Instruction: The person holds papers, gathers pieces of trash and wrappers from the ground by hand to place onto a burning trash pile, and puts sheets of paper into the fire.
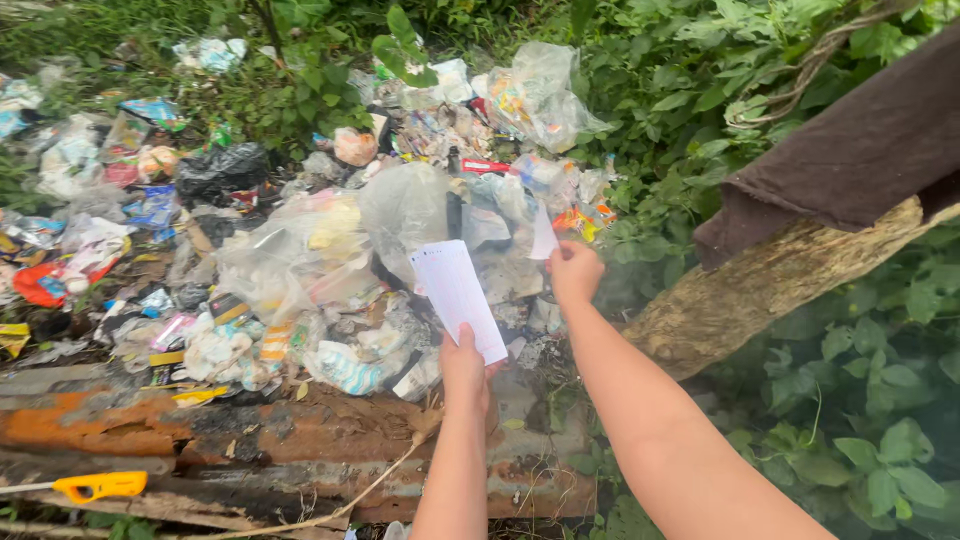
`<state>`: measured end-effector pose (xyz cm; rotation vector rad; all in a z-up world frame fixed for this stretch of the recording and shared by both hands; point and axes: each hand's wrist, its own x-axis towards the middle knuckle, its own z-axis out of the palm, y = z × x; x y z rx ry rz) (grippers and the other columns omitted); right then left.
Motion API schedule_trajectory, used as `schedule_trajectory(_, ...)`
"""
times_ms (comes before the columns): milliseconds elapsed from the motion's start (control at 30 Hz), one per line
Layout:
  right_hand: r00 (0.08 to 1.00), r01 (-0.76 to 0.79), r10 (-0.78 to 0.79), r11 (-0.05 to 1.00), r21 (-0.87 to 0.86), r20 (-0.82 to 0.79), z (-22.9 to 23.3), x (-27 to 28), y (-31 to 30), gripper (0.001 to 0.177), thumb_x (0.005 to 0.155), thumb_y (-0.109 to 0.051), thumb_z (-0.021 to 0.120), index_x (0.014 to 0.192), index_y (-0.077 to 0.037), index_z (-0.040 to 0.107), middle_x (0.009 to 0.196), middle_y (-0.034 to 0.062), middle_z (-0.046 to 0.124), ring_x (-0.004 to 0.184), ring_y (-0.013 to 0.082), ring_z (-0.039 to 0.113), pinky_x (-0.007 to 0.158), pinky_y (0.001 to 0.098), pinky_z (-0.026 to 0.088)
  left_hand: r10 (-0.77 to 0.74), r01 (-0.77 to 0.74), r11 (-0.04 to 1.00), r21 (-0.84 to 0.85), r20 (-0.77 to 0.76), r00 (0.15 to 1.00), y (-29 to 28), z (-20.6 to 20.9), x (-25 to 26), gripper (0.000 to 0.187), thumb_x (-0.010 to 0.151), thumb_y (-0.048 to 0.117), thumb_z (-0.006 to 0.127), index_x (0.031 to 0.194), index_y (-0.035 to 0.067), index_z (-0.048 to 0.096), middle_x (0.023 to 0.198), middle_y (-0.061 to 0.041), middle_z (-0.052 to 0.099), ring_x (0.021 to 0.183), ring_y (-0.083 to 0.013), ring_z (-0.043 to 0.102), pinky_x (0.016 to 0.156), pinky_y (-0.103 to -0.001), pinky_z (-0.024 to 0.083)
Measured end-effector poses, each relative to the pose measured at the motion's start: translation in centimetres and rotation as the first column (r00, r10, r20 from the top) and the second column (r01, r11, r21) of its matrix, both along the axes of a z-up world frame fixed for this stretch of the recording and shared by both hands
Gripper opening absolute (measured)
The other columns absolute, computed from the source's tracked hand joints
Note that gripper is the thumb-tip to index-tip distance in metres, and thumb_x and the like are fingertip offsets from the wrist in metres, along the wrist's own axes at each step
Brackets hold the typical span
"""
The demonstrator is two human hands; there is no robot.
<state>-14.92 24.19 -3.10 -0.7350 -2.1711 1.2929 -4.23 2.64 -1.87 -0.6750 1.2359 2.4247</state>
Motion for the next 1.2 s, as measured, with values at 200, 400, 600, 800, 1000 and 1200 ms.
schedule_trajectory(200, 1.0, -0.008, -0.006, 0.908, 0.419, 0.031, -3.7, -2.8, 0.9, 0.024, 0.08, -0.016, 0.072, 0.101, -0.008, 0.081, 0.093, 0.0182, 0.076, 0.086, 0.0354, 0.073, 0.083, 0.0437, 0.057, -0.001, 0.001, 0.999, 0.041, -0.018, 1.0, -0.1, 0.0, -2.2, 0.042, 0.107, 0.029, 0.043, 0.144, 0.009, 0.046, 0.123, -0.015, 0.066, 0.097, -0.0302, 0.067, 0.078, -0.05, 0.059)
schedule_trajectory(400, 1.0, -0.024, 0.015, 0.879, 0.476, 0.022, -3.0, -2.7, 1.3, 0.019, 0.08, -0.011, 0.073, 0.097, -0.004, 0.079, 0.092, 0.0198, 0.075, 0.091, 0.0384, 0.072, 0.084, 0.0466, 0.055, -0.023, 0.023, 0.999, 0.027, -0.01, 1.0, -1.2, 1.8, -1.8, 0.041, 0.106, 0.026, 0.041, 0.144, 0.011, 0.045, 0.13, -0.012, 0.064, 0.11, -0.0314, 0.067, 0.089, -0.056, 0.057)
schedule_trajectory(600, 0.979, -0.055, -0.048, 0.874, 0.483, 0.199, -5.1, -4.4, 2.2, 0.019, 0.077, -0.008, 0.071, 0.094, -0.009, 0.079, 0.091, 0.0203, 0.074, 0.089, 0.0395, 0.071, 0.082, 0.0489, 0.055, -0.021, 0.021, 1.0, -0.02, 0.015, 1.0, -1.8, 2.1, -1.6, 0.041, 0.107, 0.026, 0.04, 0.144, 0.01, 0.045, 0.131, -0.013, 0.064, 0.11, -0.0312, 0.067, 0.091, -0.057, 0.054)
schedule_trajectory(800, 0.989, -0.084, 0.024, 0.903, 0.422, 0.147, -4.9, -4.0, 1.4, 0.02, 0.076, -0.01, 0.076, 0.095, -0.01, 0.08, 0.09, 0.0184, 0.075, 0.087, 0.0375, 0.072, 0.081, 0.0465, 0.056, -0.017, 0.018, 0.999, -0.038, 0.019, 1.0, -2.2, 2.2, -1.2, 0.044, 0.106, 0.026, 0.04, 0.147, 0.013, 0.044, 0.135, -0.01, 0.062, 0.114, -0.0294, 0.065, 0.092, -0.054, 0.054)
schedule_trajectory(1000, 0.995, -0.102, 0.09, 0.852, 0.514, 0.049, -4.8, -4.6, 1.4, 0.021, 0.077, -0.01, 0.074, 0.098, -0.011, 0.08, 0.093, 0.0161, 0.076, 0.09, 0.0349, 0.073, 0.085, 0.0436, 0.057, -0.025, 0.028, 0.993, -0.114, 0.025, 0.999, -2.9, 2.3, -0.5, 0.046, 0.105, 0.027, 0.039, 0.151, 0.018, 0.042, 0.137, -0.006, 0.061, 0.114, -0.0267, 0.064, 0.091, -0.051, 0.053)
schedule_trajectory(1200, 0.975, -0.117, -0.014, 0.818, 0.564, 0.222, -2.0, -4.3, 0.7, 0.022, 0.079, -0.016, 0.077, 0.1, -0.021, 0.081, 0.098, 0.0115, 0.074, 0.09, 0.0373, 0.07, 0.079, 0.0481, 0.055, -0.013, 0.021, 0.985, -0.172, 0.047, 0.999, -3.4, 1.0, 0.1, 0.044, 0.106, 0.025, 0.039, 0.149, 0.016, 0.045, 0.135, -0.007, 0.062, 0.11, -0.0259, 0.065, 0.087, -0.049, 0.053)
